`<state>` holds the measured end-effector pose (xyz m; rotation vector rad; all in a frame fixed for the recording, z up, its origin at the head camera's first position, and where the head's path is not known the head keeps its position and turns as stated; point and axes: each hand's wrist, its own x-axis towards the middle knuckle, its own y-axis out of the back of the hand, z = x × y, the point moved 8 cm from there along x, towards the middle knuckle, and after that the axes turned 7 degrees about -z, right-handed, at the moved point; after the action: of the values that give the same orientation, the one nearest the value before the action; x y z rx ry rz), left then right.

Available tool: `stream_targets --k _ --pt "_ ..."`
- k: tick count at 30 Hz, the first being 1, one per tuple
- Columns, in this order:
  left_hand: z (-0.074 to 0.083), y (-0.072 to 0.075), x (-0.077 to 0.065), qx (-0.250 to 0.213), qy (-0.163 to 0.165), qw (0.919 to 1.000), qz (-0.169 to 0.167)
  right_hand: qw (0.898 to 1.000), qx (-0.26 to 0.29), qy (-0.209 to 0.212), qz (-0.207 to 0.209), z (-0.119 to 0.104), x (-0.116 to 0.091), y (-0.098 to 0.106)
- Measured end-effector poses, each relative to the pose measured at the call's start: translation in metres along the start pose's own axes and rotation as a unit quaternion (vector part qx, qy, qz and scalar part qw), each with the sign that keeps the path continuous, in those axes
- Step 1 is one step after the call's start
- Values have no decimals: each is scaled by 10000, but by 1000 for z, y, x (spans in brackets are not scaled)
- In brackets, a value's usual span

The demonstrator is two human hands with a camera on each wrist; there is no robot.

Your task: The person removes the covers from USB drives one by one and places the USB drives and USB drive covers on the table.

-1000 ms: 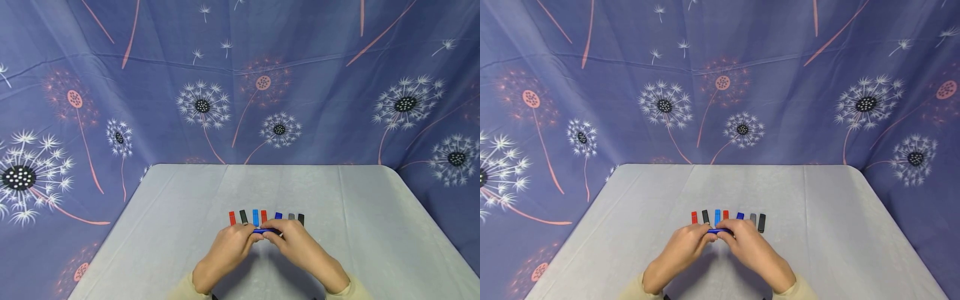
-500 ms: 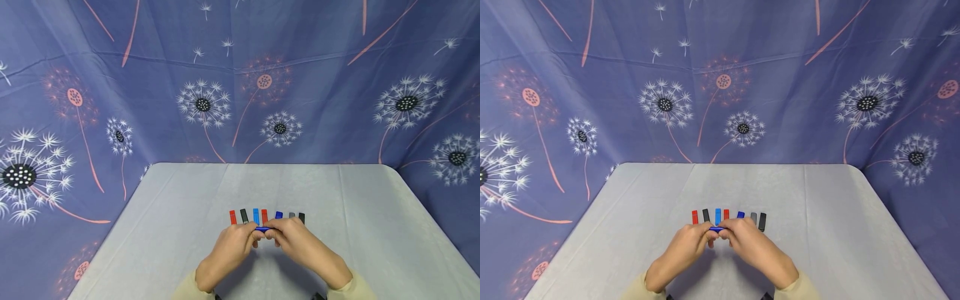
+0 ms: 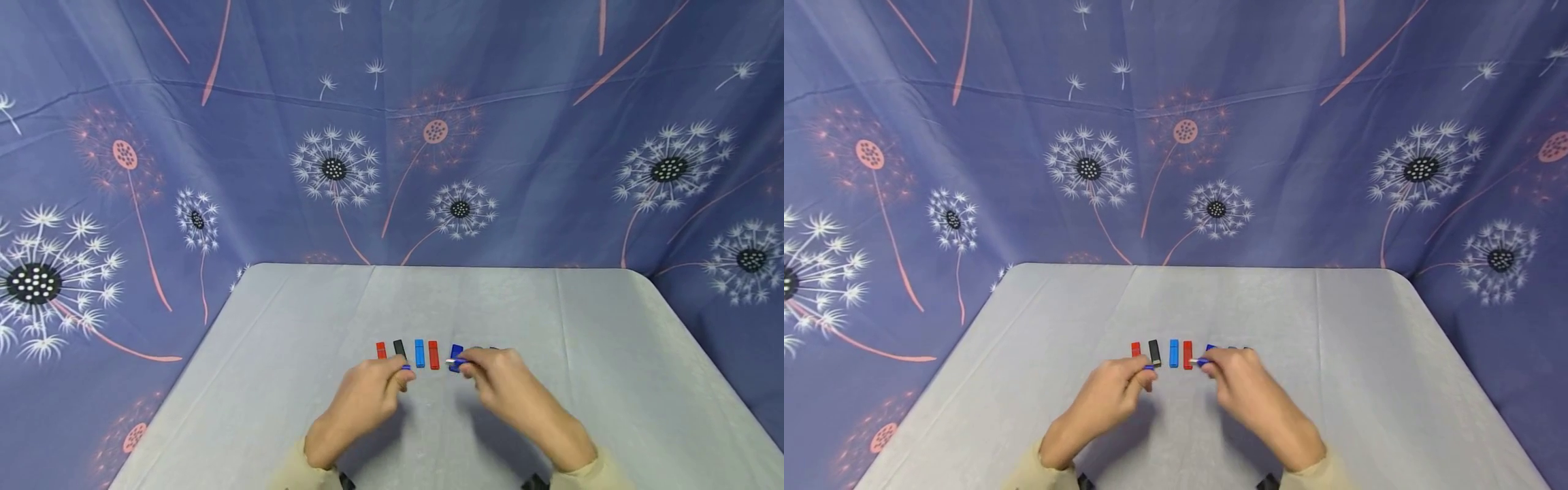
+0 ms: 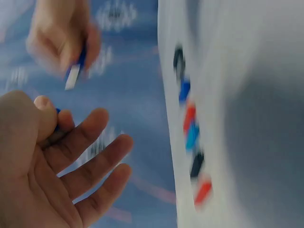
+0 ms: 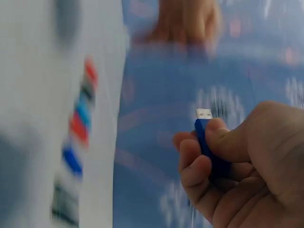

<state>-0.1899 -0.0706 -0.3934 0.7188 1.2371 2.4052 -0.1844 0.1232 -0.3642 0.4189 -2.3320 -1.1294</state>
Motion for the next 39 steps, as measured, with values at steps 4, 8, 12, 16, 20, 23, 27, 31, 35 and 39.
stream_targets --k 4,8,12,16,20,23,27,31,35,39 --pt "-34 25 -16 7 844 9943 656 9926 -489 -959 554 37 -21 34" --pt "-40 26 -17 -98 849 9948 549 9921 -294 -1142 417 48 -29 38" --pt "-34 18 -12 -375 638 9967 338 9941 -112 -1007 380 44 -26 32" --pt "-31 15 -9 -465 550 9966 397 9936 -15 -1021 493 42 -26 30" --pt "-27 18 -7 -466 291 9966 610 9931 47 -1051 520 42 -26 31" --pt "-25 19 -7 -608 160 9952 747 9921 123 -1163 464 43 -26 31" --pt "-25 19 -6 -805 216 9933 801 9896 277 -1351 414 45 -27 31" --pt "-24 21 -5 -836 312 9918 912 9880 241 -1428 546 46 -28 33" --pt "-23 25 -5 -869 218 9896 1124 9894 -113 -1129 910 42 -28 37" --pt "-20 28 -3 -795 65 9885 1284 9887 -233 -921 1162 41 -29 41"
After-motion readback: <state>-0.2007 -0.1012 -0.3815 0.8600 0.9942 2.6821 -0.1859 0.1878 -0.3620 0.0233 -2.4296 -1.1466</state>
